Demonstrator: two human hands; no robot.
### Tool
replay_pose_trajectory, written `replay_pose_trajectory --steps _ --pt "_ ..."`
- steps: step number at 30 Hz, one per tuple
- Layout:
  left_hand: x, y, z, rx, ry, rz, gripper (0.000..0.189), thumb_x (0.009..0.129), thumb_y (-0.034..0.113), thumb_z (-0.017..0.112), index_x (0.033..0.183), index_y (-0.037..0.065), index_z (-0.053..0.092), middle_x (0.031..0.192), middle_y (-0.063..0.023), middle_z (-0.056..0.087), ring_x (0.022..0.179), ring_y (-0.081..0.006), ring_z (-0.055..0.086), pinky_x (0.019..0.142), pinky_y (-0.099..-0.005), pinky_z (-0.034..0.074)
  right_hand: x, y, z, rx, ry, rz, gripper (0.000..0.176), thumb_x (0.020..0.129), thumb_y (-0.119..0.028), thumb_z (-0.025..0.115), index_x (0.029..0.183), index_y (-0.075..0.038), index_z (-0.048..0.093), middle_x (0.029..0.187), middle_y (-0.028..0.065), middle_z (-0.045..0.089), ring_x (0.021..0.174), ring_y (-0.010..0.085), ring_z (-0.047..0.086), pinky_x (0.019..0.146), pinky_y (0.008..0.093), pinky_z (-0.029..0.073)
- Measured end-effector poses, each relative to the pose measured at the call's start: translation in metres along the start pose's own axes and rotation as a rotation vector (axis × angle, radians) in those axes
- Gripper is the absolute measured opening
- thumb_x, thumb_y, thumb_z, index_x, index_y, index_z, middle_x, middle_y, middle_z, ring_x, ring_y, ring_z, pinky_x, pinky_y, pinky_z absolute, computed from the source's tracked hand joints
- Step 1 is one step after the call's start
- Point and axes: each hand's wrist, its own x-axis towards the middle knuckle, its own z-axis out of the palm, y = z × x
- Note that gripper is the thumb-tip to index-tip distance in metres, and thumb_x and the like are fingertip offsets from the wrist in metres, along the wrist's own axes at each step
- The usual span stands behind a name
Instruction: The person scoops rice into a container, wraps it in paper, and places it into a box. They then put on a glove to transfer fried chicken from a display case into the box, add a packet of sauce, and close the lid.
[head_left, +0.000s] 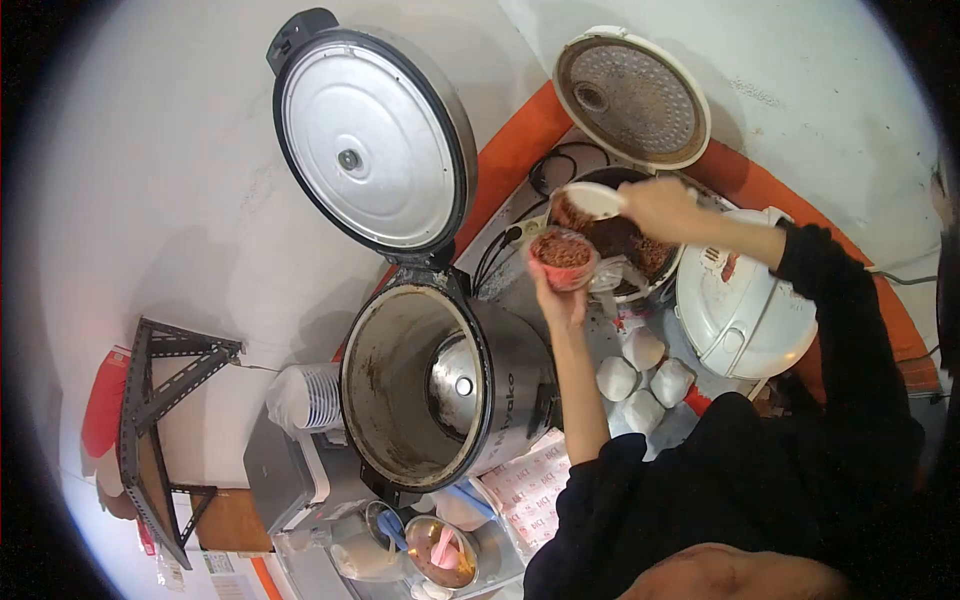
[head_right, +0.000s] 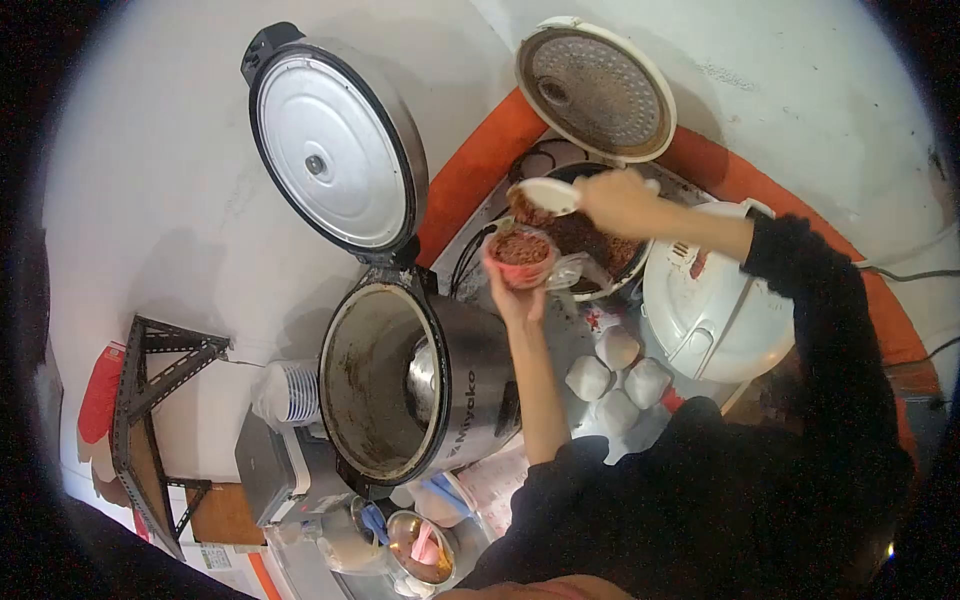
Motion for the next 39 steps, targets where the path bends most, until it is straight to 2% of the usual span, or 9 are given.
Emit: replay_pose_trajectory --steps 7,12,15,22,24,31,33,37,39 --pt "0.009 -0.034 0.018 -0.213 -0.116 -0.065 0.045 0.085 0.041 0.039 0.111 0.005 0.041 0.105 -0.0109 0.051 0.097 -0.0242 0.05 0.084 -0.0383 0.041 -0.082 -0.038 0.011 -0.057 0.262 -0.204 0.024 0.07 -0.008 0.048 0.091 0.002 0.048 0.077 0.012 0.051 0.067 0.0231 0.057 0.053 0.0336 0.046" --pt "0.004 -0.024 0.025 -0.159 -0.047 -0.102 0.05 0.084 0.044 0.039 0.118 0.007 0.036 0.117 -0.0123 0.042 0.106 -0.0276 0.043 0.086 -0.0401 0.04 -0.07 0.003 -0.02 0.11 0.162 -0.039 0.019 0.076 -0.019 0.047 0.079 0.0 0.053 0.065 0.0158 0.054 0.063 0.03 0.056 0.056 0.0382 0.044" --pt "0.004 -0.031 0.027 -0.117 -0.15 -0.175 0.052 0.083 0.044 0.04 0.12 0.008 0.035 0.117 -0.0114 0.042 0.105 -0.0268 0.043 0.085 -0.0396 0.04 -0.057 0.006 -0.006 0.617 0.185 0.191 0.033 0.083 -0.028 0.039 0.075 0.0 0.052 0.064 0.0216 0.054 0.066 0.0373 0.054 0.062 0.0435 0.042" --pt "-0.002 -0.027 0.029 -0.115 -0.125 -0.125 0.05 0.083 0.047 0.037 0.115 0.008 0.038 0.113 -0.0112 0.045 0.105 -0.0275 0.044 0.087 -0.042 0.038 -0.059 0.002 -0.023 0.485 -0.191 -0.031 0.044 0.087 -0.033 0.032 0.073 0.002 0.055 0.071 0.0244 0.055 0.07 0.0404 0.054 0.067 0.046 0.04" --pt "-0.002 -0.033 0.014 -0.157 -0.065 -0.064 0.051 0.083 0.047 0.037 0.116 0.007 0.037 0.114 -0.0119 0.044 0.105 -0.0285 0.043 0.088 -0.0431 0.037 -0.047 0.024 -0.036 0.452 -0.525 0.044 0.043 0.086 -0.033 0.035 0.073 0.001 0.057 0.063 0.0219 0.055 0.066 0.0372 0.056 0.065 0.0433 0.042" --pt "-0.038 -0.022 0.038 -0.266 0.015 0.072 0.055 0.083 0.048 0.037 0.119 0.006 0.034 0.119 -0.0141 0.039 0.109 -0.0297 0.04 0.091 -0.0434 0.035 -0.03 0.024 -0.018 -0.13 -0.13 -0.061 0.038 0.082 -0.034 0.043 0.094 0.0 0.055 0.091 0.0155 0.056 0.078 0.0323 0.054 0.072 0.0377 0.042" --pt "-0.058 -0.017 0.055 -0.289 0.047 0.107 0.057 0.083 0.05 0.037 0.12 0.006 0.033 0.119 -0.0131 0.04 0.109 -0.0284 0.04 0.092 -0.0413 0.035 -0.037 0.01 -0.012 0.342 -0.001 -0.377 0.044 0.079 -0.03 0.049 0.112 0.0 0.046 0.11 0.0164 0.048 0.09 0.0298 0.051 0.08 0.0356 0.04" --pt "-0.107 -0.009 0.095 -0.164 0.182 0.144 0.064 0.08 0.058 0.031 0.122 0.009 0.032 0.121 -0.0104 0.039 0.11 -0.026 0.04 0.092 -0.0391 0.034 -0.082 -0.028 -0.014 0.78 -0.007 -0.684 0.051 0.078 -0.026 0.053 0.12 -0.001 0.039 0.114 0.0155 0.046 0.098 0.0261 0.049 0.084 0.0354 0.038" --pt "-0.134 -0.008 0.102 -0.098 0.16 0.135 0.07 0.077 0.062 0.03 0.125 0.011 0.027 0.125 -0.0097 0.035 0.111 -0.0258 0.039 0.093 -0.0394 0.033 -0.122 -0.037 -0.018 1.354 -0.288 -0.152 0.054 0.078 -0.024 0.052 0.124 -0.003 0.033 0.121 0.0125 0.041 0.105 0.0235 0.045 0.086 0.0333 0.038"
